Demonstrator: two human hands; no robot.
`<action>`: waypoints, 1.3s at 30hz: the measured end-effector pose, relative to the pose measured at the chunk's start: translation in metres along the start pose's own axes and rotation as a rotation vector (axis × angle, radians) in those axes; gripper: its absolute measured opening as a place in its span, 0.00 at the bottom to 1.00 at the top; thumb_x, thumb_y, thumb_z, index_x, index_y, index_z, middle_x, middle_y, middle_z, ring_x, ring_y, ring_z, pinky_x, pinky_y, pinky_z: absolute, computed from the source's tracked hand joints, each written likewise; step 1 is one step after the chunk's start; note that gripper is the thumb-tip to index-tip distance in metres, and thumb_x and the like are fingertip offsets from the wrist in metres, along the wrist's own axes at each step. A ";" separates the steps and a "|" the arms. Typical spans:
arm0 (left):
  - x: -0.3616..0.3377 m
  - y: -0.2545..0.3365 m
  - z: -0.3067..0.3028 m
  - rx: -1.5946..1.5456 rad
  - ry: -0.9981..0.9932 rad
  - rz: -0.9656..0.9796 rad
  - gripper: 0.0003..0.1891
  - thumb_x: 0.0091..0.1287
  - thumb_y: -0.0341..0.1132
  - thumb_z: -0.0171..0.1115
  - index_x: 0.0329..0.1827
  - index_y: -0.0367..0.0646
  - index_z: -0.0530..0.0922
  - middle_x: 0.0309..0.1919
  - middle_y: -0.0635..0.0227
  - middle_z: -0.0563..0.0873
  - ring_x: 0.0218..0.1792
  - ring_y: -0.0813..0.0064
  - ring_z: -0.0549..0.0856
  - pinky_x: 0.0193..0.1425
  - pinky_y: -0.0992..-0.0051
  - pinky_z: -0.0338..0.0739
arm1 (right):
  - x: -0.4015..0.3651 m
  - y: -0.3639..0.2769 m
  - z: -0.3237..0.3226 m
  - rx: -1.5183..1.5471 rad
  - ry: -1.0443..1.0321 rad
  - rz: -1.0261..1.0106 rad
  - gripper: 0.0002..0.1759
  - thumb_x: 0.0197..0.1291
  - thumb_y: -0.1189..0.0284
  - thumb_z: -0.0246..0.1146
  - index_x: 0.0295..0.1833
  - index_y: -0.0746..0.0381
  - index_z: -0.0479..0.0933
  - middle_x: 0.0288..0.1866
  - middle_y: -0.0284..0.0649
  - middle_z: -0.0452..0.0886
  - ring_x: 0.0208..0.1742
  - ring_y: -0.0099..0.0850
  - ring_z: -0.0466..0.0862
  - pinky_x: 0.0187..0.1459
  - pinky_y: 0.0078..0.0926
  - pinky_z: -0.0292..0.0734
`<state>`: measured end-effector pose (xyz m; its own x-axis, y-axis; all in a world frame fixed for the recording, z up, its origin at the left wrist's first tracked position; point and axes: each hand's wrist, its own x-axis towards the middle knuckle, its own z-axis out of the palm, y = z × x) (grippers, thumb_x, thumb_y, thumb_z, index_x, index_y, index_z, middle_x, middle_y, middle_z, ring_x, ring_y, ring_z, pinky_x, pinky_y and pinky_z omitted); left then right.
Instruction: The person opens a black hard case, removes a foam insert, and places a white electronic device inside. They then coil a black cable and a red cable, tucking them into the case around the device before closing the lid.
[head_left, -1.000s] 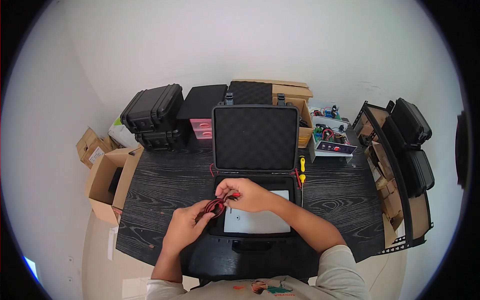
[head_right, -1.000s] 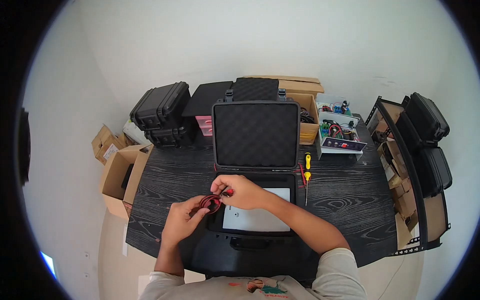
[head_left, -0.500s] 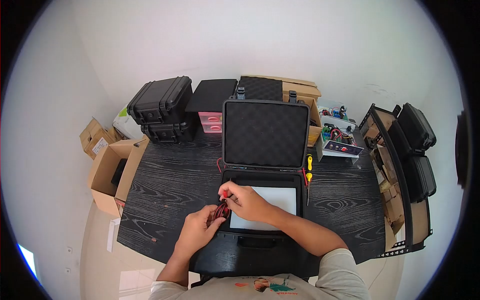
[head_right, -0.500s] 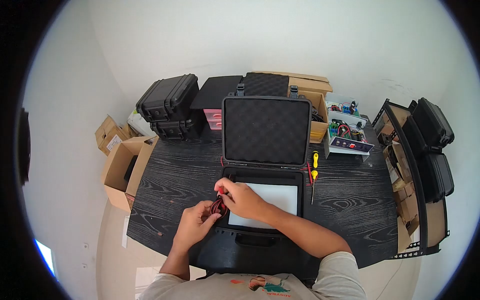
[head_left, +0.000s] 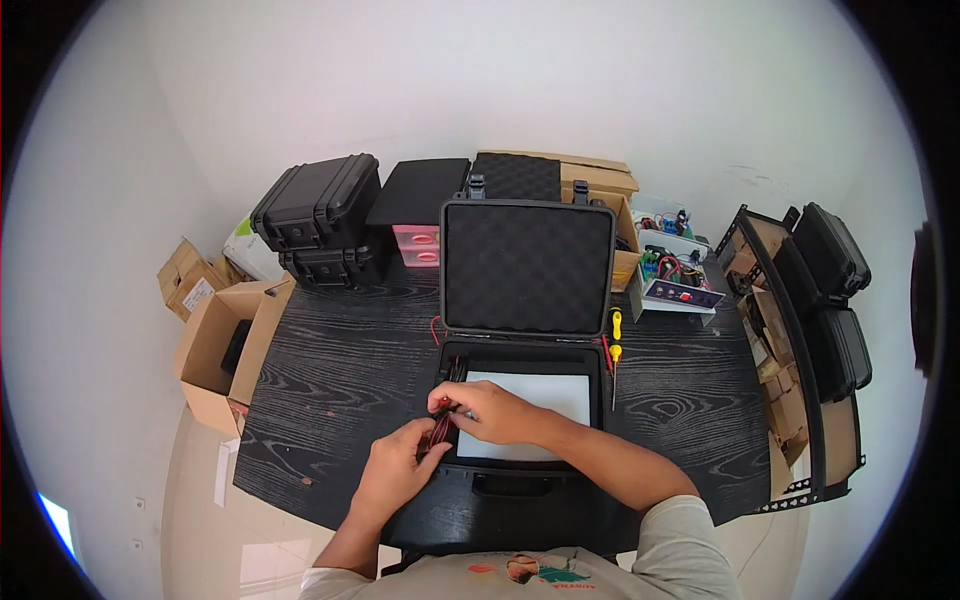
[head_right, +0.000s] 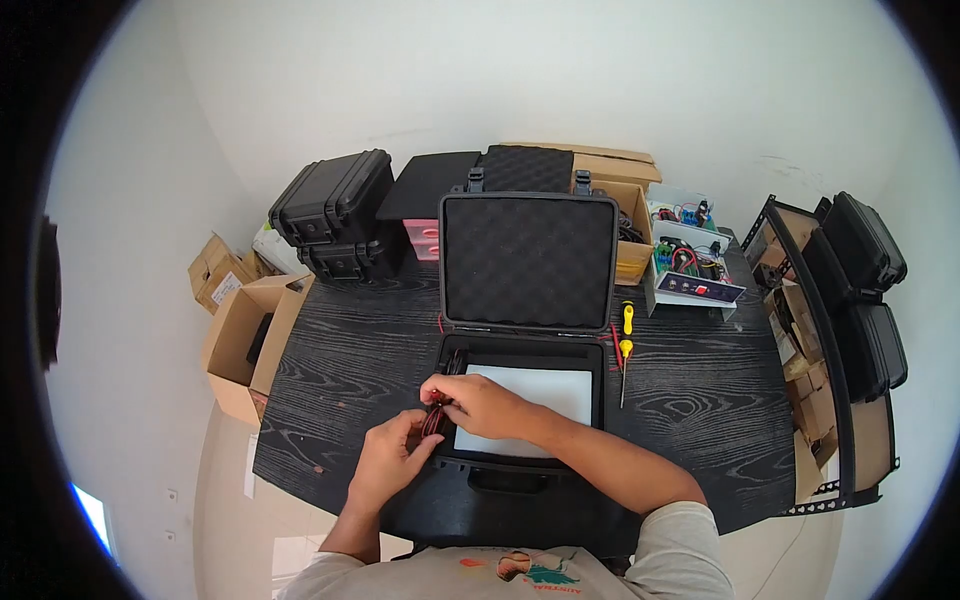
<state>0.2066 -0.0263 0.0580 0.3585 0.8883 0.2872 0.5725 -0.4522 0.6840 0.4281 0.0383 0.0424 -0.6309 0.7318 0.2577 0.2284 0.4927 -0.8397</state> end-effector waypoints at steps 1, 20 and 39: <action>-0.001 -0.001 0.001 0.005 0.004 0.007 0.18 0.68 0.31 0.78 0.56 0.36 0.82 0.42 0.52 0.92 0.39 0.58 0.95 0.45 0.66 0.90 | 0.000 -0.001 0.001 -0.002 0.015 -0.004 0.19 0.67 0.87 0.63 0.61 0.63 0.78 0.54 0.47 0.89 0.52 0.41 0.92 0.53 0.36 0.86; -0.008 -0.005 0.014 0.271 0.057 0.057 0.13 0.58 0.36 0.83 0.34 0.40 0.84 0.29 0.62 0.87 0.33 0.57 0.84 0.39 0.58 0.79 | -0.009 0.016 0.010 -0.158 0.014 -0.109 0.19 0.68 0.89 0.59 0.62 0.65 0.77 0.53 0.49 0.85 0.54 0.49 0.87 0.57 0.45 0.82; -0.014 -0.020 0.031 0.369 0.190 0.150 0.15 0.60 0.32 0.78 0.44 0.44 0.80 0.31 0.64 0.83 0.35 0.57 0.83 0.46 0.57 0.75 | -0.002 0.008 0.008 -0.130 0.041 -0.006 0.17 0.68 0.83 0.66 0.61 0.62 0.79 0.54 0.48 0.90 0.54 0.46 0.92 0.56 0.40 0.86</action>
<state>0.2130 -0.0318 0.0194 0.3355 0.7942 0.5067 0.7619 -0.5451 0.3499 0.4256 0.0370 0.0313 -0.6023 0.7459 0.2844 0.3207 0.5523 -0.7695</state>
